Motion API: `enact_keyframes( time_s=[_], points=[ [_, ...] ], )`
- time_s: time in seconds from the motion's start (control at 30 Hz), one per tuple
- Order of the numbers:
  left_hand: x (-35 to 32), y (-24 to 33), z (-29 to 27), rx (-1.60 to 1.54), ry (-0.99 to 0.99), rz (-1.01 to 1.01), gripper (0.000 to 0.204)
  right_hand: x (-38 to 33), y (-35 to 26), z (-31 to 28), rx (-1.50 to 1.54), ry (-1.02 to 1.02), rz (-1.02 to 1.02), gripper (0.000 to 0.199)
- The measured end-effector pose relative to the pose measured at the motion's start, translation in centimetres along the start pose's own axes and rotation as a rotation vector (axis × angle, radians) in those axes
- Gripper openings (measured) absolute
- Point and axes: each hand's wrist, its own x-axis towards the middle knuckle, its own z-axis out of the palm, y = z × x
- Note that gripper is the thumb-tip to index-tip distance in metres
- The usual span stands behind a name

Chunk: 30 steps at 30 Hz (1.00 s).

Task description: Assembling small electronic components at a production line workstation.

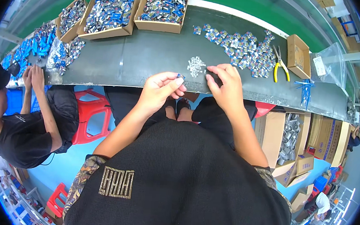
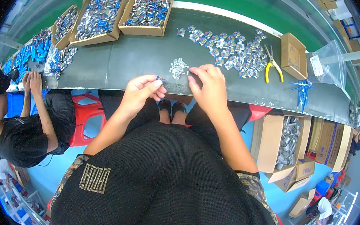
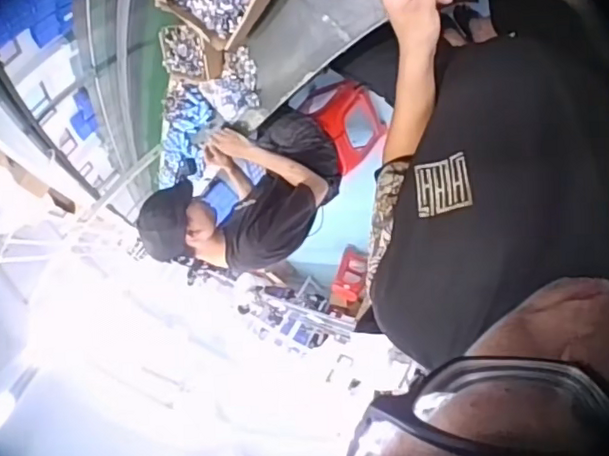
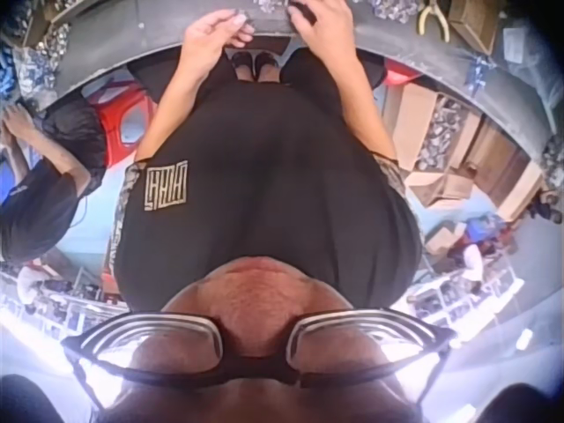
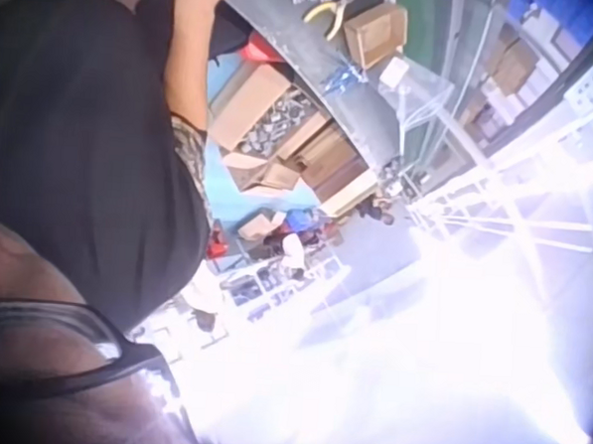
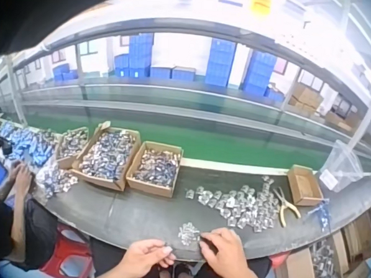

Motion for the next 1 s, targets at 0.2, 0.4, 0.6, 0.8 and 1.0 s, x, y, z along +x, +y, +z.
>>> enact_keyframes(
  time_s=[0.2, 0.4, 0.6, 0.8, 1.0],
  points=[
    [-0.2, -0.1, -0.2, 0.0, -0.064, 0.023, 0.022, 0.8, 0.6, -0.1, -0.025, -0.068, -0.056, 0.013],
    [-0.8, -0.1, 0.2, 0.03, -0.067, 0.017, 0.023, 0.6, -0.5, -0.3, 0.151, -0.137, 0.108, 0.01],
    [-2.4, 1.3, 2.3, 0.09, -0.06, 0.082, 0.024, -1.8, -2.9, 0.0, 1.196, -0.231, 0.635, 0.014],
    [-1.9, 3.4, 2.6, -0.155, -0.06, 0.004, 0.022, -2.7, -3.2, 0.0, 1.391, -0.14, 0.696, 0.013],
    [-1.4, 1.7, 1.5, -0.198, -0.04, 0.022, 0.022, -2.4, -5.2, -0.1, 1.171, 0.032, 0.312, 0.009]
  ],
)
